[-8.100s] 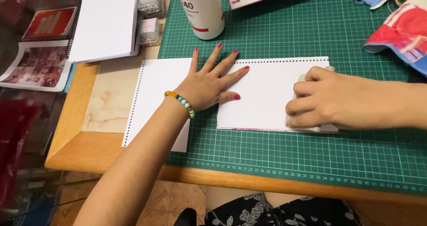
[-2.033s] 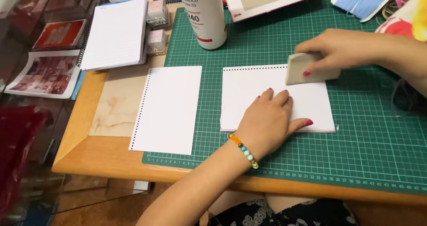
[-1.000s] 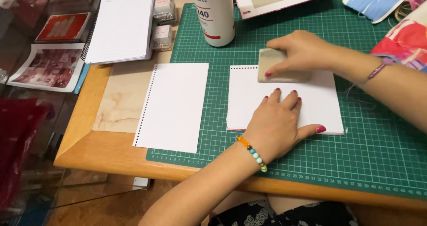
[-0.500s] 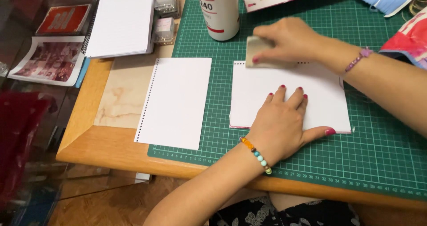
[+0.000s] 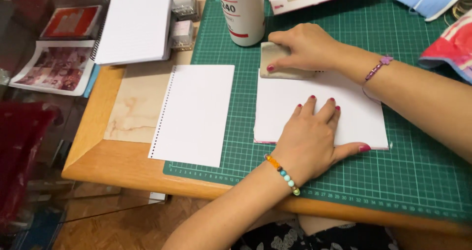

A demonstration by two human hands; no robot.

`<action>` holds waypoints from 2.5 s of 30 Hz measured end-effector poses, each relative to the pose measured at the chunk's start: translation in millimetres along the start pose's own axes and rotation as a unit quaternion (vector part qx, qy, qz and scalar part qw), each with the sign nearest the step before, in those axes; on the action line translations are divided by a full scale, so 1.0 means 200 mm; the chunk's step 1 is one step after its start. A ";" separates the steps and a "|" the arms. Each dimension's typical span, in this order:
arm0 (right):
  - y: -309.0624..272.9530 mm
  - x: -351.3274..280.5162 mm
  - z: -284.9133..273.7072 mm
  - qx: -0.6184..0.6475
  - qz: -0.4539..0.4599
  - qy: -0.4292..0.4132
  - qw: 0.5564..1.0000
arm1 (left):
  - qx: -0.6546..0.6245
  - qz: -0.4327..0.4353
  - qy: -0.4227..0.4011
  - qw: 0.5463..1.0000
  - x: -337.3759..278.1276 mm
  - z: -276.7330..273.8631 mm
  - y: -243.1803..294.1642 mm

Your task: The person uses a small eraser to rub the surface of a white sheet of paper on a green cutting mat. They then use a colorful cloth to wipe the paper and the mat, removing eraser debris.

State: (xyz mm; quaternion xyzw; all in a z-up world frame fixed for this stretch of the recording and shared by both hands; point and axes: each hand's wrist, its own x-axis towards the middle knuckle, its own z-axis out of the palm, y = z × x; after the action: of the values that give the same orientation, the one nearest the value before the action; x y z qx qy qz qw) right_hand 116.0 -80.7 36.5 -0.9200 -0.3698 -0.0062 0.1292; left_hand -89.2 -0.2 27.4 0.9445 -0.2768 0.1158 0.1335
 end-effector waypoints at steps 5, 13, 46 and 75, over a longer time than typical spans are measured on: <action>0.03 0.01 0.00 -0.014 0.041 0.037 0.998 | -0.014 0.006 0.002 1.000 -0.01 0.02 -0.01; 0.32 -0.21 -0.21 0.116 0.214 0.106 0.964 | -0.030 -0.002 -0.006 1.000 0.04 -0.04 -0.01; 0.20 -0.58 -0.38 0.158 0.081 0.040 0.983 | -0.779 -0.344 0.004 0.525 0.50 -0.13 -0.37; 0.67 -1.21 -0.41 -0.335 0.164 0.180 0.910 | -0.666 -0.208 -0.067 0.713 0.67 0.08 0.06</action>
State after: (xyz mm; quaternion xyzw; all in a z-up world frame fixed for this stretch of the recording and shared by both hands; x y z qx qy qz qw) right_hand 39.3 -358.2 58.7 -0.9401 -0.1606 -0.2744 -0.1232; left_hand 15.8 -80.9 52.8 0.6502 -0.0872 -0.1924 0.7298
